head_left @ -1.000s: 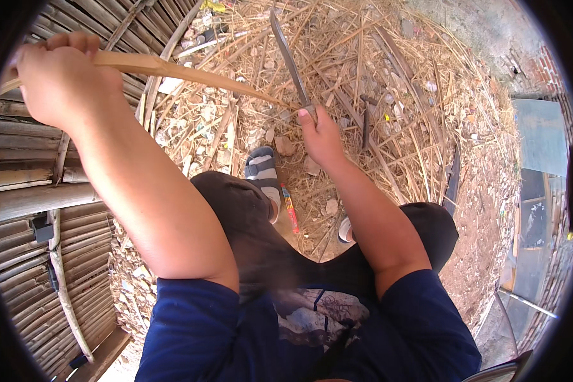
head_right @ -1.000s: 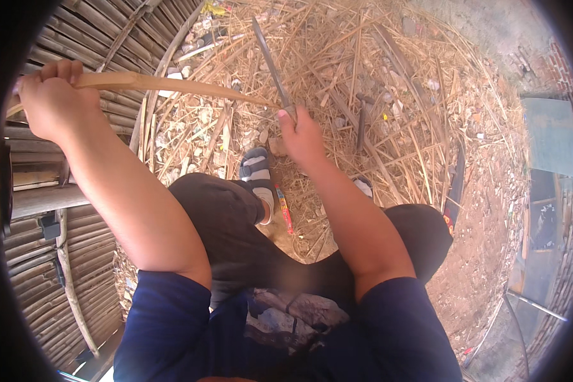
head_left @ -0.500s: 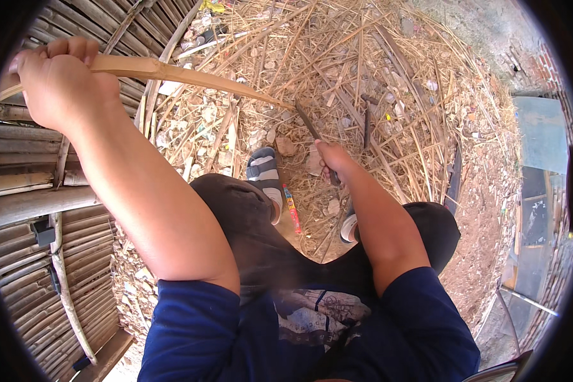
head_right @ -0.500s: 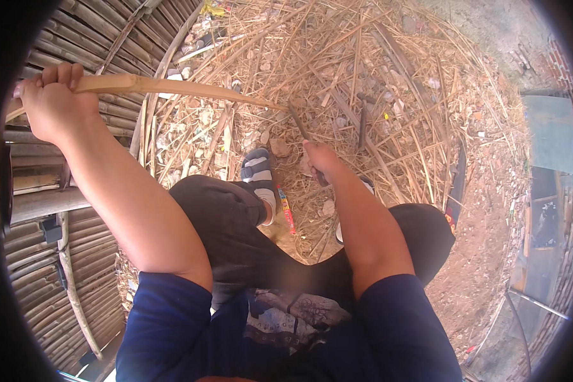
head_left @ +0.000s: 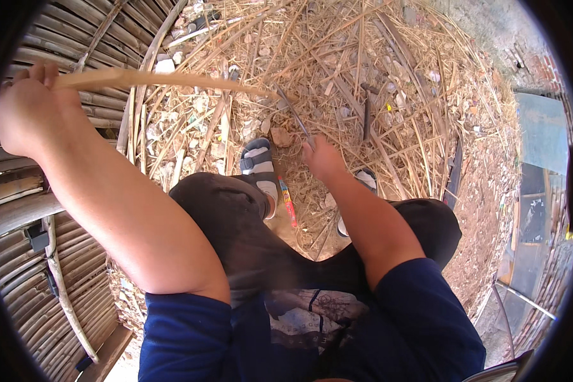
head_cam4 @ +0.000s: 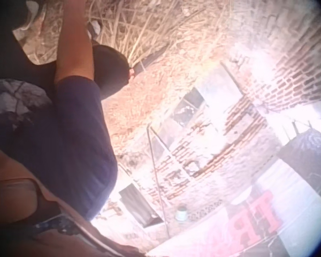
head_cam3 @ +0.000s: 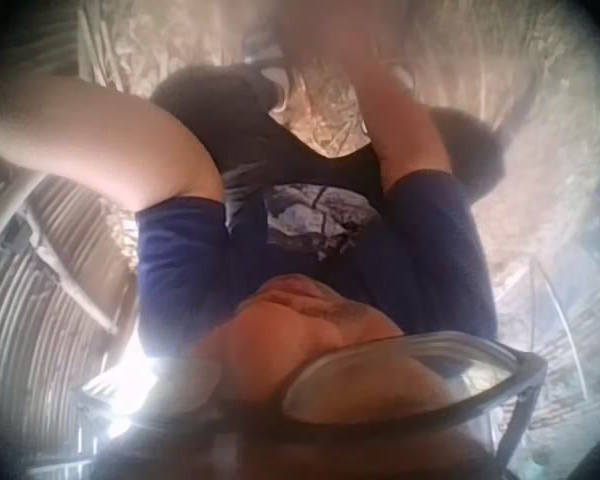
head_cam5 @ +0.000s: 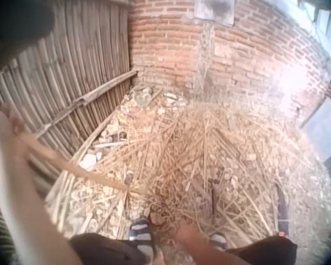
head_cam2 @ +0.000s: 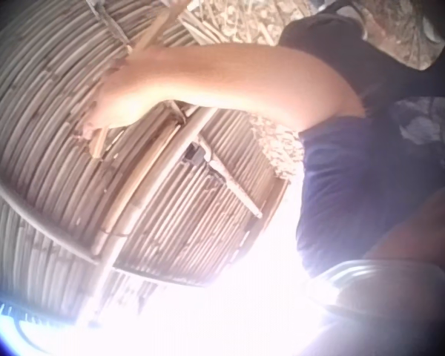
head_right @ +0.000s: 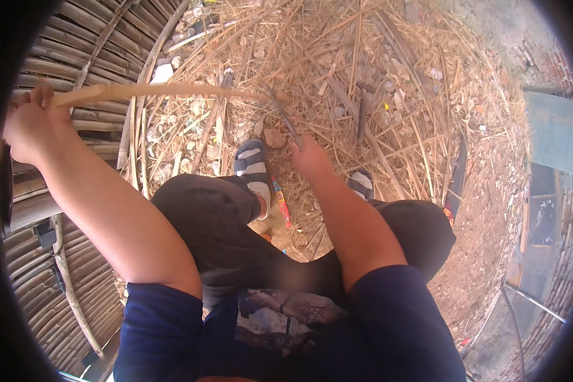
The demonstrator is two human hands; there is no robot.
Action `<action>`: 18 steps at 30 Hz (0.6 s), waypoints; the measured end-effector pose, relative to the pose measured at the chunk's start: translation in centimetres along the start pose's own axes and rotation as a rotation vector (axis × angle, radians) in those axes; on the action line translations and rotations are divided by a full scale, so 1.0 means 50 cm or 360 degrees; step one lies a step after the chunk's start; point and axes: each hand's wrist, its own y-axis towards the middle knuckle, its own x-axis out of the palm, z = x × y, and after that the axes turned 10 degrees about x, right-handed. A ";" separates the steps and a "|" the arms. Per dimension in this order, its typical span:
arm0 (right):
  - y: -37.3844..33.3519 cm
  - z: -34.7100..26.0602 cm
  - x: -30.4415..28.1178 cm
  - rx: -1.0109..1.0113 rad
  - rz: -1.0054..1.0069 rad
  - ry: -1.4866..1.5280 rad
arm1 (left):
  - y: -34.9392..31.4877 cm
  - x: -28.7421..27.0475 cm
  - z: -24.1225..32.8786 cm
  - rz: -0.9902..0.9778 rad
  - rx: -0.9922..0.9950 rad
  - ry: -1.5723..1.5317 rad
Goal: The person shapes a piece of wood by holding a knife against it and striking the back of the knife blade with a wooden mallet, removing slivers of wood.
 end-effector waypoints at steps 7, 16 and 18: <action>0.068 0.042 0.016 0.0221 -0.0079 -0.0333 | 0.055 -0.030 -0.035 -0.0231 -0.0139 -0.0147; 0.040 -0.099 -0.037 -0.0103 0.0217 0.0347 | 0.035 -0.018 -0.015 -0.0341 -0.0056 -0.0193; 0.010 -0.176 -0.051 -0.0185 0.0186 0.0249 | 0.043 -0.023 -0.026 -0.0267 -0.0052 -0.0040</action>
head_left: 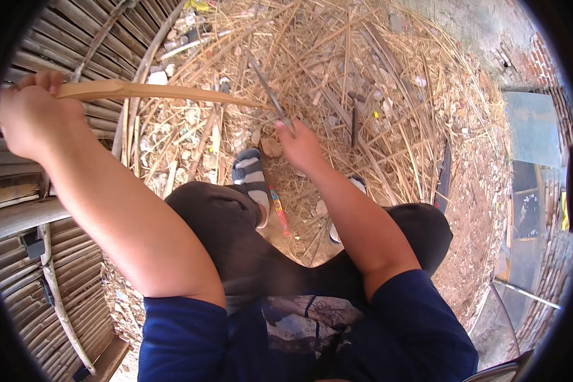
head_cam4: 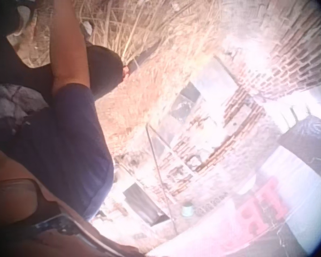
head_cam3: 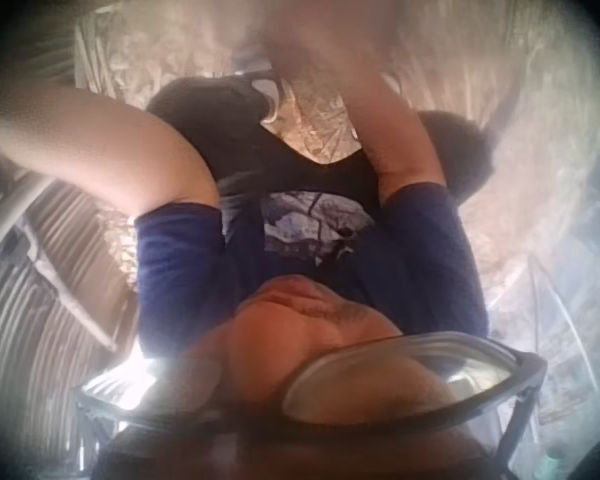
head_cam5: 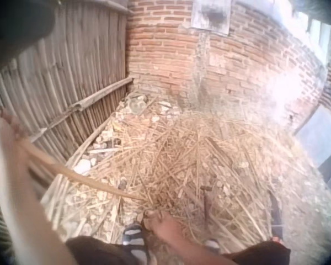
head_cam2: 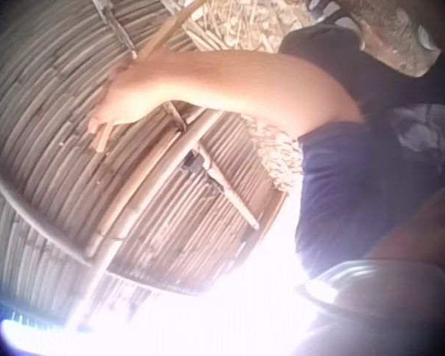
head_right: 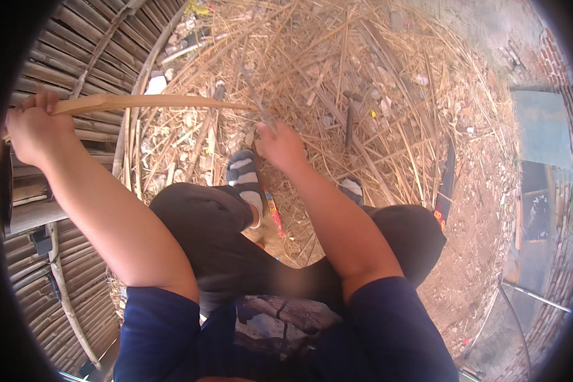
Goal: The person shapes a piece of wood by holding a knife against it and striking the back of the knife blade with a wooden mallet, removing slivers of wood.
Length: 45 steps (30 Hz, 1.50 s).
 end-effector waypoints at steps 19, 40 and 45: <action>0.064 0.156 -0.043 0.0998 -0.0716 0.0605 | 0.006 -0.016 -0.015 0.0254 -0.0117 0.0134; 0.059 0.227 -0.027 0.1202 -0.0735 0.0663 | 0.000 -0.022 -0.016 -0.0258 -0.0111 -0.0291; 0.054 0.176 -0.008 0.0653 -0.0253 0.0439 | -0.010 -0.006 -0.002 -0.0274 -0.0138 -0.0328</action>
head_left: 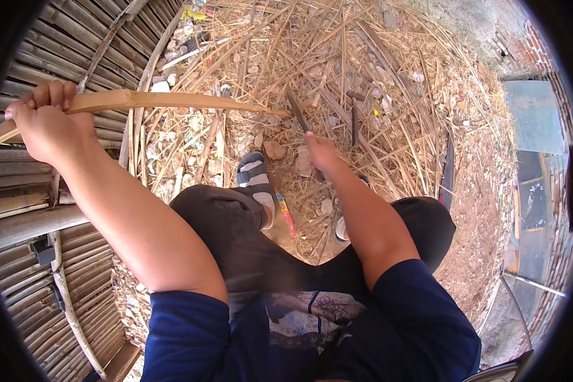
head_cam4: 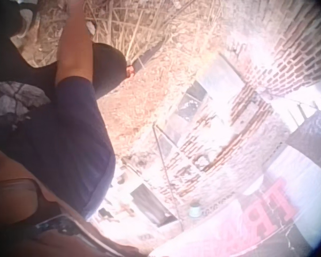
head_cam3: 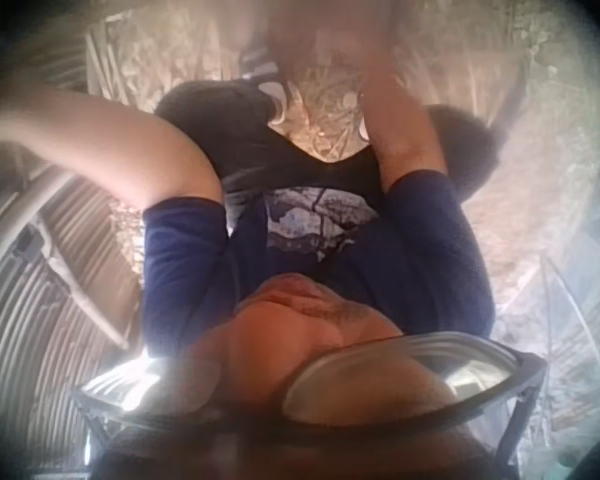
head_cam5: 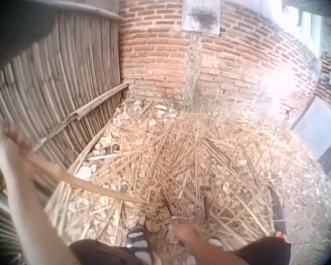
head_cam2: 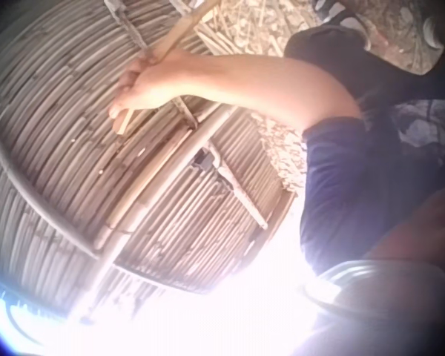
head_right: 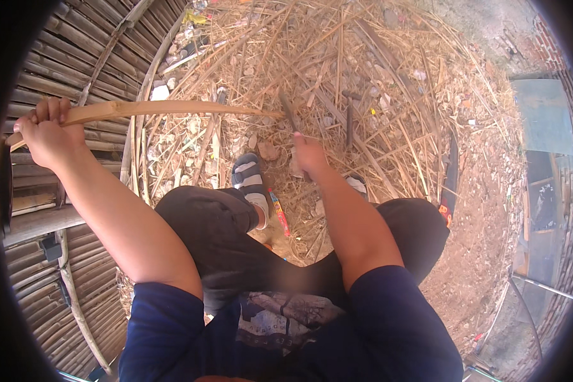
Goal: The person shapes a piece of wood by holding a knife against it and striking the back of the knife blade with a wooden mallet, removing slivers of wood.
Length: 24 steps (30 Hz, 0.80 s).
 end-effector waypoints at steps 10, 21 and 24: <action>-0.042 0.029 0.101 -0.0429 0.0293 -0.0508 | -0.001 0.002 -0.002 -0.0140 0.0027 -0.0045; -0.121 -0.066 0.108 -0.0680 0.0126 -0.0460 | -0.003 0.003 -0.001 -0.0256 0.0058 -0.0188; -0.107 -0.028 0.110 -0.0608 0.0160 -0.0619 | 0.005 -0.006 -0.001 -0.0226 0.0041 -0.0127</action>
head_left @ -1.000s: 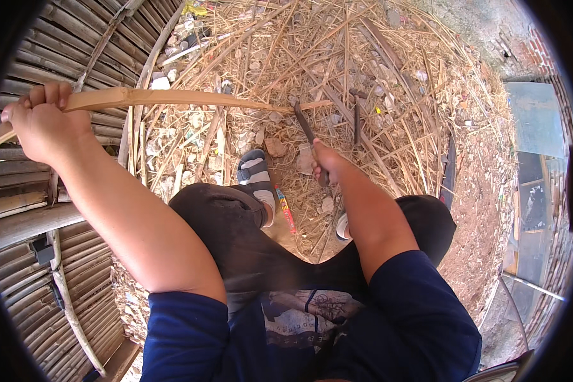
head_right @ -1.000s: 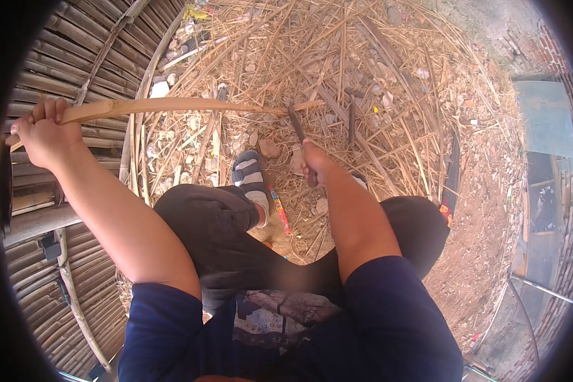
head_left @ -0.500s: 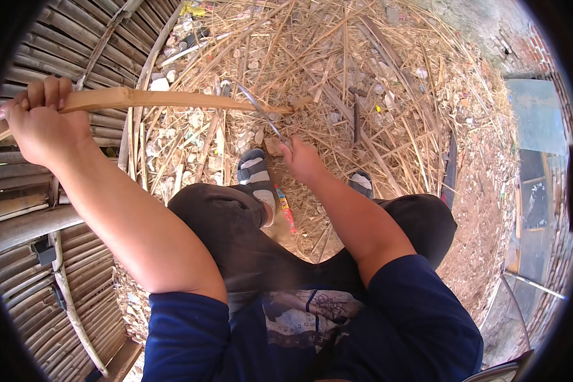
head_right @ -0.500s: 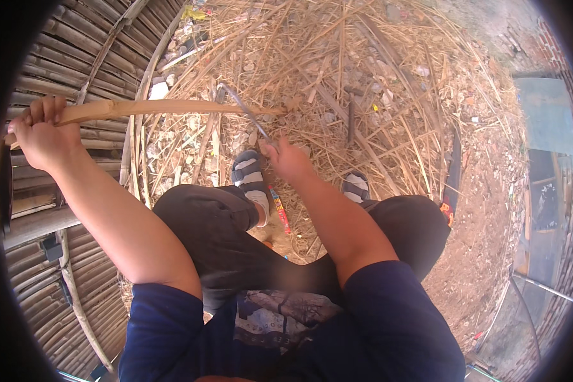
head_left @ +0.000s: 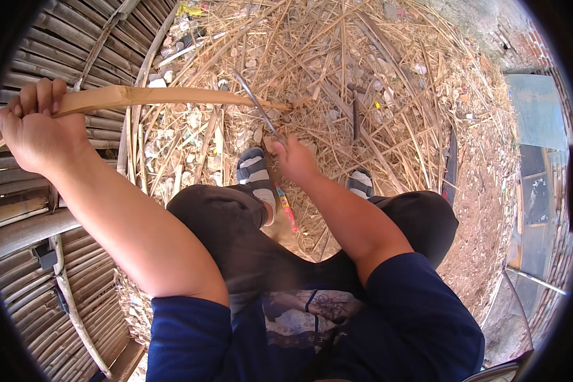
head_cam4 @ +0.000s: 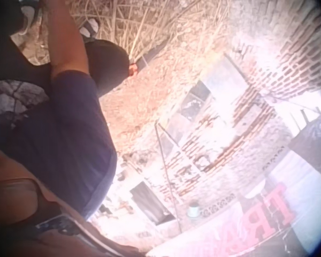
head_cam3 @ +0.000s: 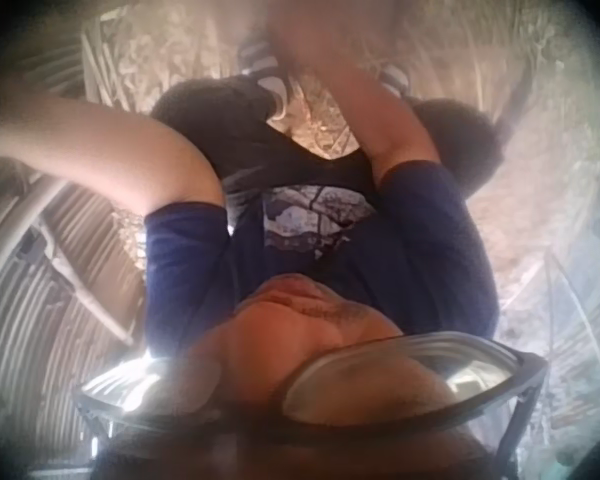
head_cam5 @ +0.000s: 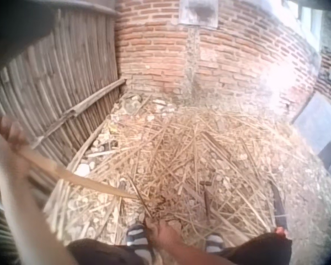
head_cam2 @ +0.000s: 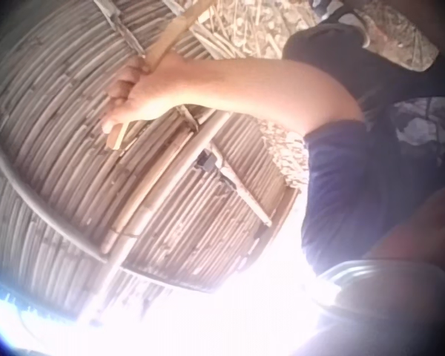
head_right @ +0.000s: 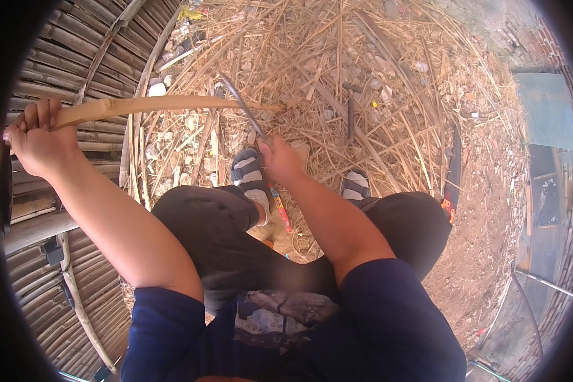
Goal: The person shapes a piece of wood by holding a knife against it and striking the back of the knife blade with a wooden mallet, removing slivers of wood.
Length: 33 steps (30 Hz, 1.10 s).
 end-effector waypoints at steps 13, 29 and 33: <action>0.086 0.145 -0.064 0.1165 -0.0632 0.1050 | -0.017 0.022 0.022 0.0112 -0.0022 0.0047; 0.014 0.164 0.003 0.0474 0.0012 -0.0380 | 0.052 -0.060 0.143 0.0136 -0.0008 0.0274; 0.031 0.175 0.002 0.0470 -0.0114 -0.0264 | 0.081 -0.095 0.148 -0.0068 -0.0085 0.0044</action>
